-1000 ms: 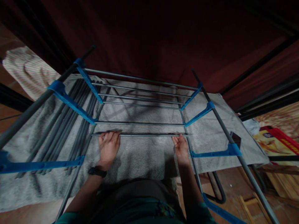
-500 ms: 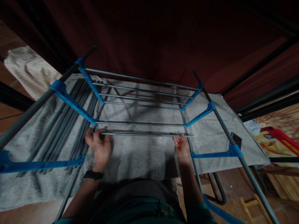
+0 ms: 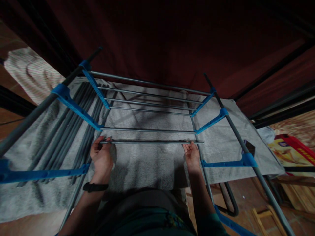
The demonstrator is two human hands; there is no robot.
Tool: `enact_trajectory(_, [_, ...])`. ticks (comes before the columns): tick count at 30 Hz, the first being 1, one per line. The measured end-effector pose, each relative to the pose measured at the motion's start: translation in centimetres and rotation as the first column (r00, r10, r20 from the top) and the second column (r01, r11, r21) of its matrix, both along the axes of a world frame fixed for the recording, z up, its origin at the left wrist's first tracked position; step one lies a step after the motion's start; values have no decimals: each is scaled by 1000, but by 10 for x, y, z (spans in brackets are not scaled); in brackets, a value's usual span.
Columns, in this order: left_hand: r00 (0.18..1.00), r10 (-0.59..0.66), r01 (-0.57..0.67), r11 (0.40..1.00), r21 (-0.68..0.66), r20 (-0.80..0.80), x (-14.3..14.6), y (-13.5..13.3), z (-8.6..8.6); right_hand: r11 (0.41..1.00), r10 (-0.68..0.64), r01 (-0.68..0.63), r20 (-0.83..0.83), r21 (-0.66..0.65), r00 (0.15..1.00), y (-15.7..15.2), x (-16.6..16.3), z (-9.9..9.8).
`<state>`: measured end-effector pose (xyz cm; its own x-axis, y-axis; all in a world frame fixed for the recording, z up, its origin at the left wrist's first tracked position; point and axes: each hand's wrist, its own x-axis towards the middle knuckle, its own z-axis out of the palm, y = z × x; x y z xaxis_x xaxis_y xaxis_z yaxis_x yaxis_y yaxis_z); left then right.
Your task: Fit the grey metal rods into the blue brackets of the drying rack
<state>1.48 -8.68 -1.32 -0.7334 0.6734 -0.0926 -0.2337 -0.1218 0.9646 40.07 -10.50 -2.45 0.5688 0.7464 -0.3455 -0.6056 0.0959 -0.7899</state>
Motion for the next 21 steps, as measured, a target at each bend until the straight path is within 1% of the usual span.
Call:
enact_trajectory(5, [999,41,-41,999,24,3,-1,3,0,1000,7,-7,-33,15,999,-1,-3,3])
enact_trajectory(9, [990,72,-74,997,9,119,-3,5,4,1000,16,-16,-24,17,1000,-1,-7,4])
enact_trajectory(12, [986,15,-16,1000,7,167,-1,5,10,1000,11,-10,-27,9,1000,-1,-9,4])
enact_trajectory(16, [965,-65,56,997,43,252,3,2,17,999,39,-38,-50,28,998,-2,-11,4])
enact_trajectory(21, [932,-104,116,993,-11,348,11,-4,25,998,60,-59,-44,22,997,-2,-13,2])
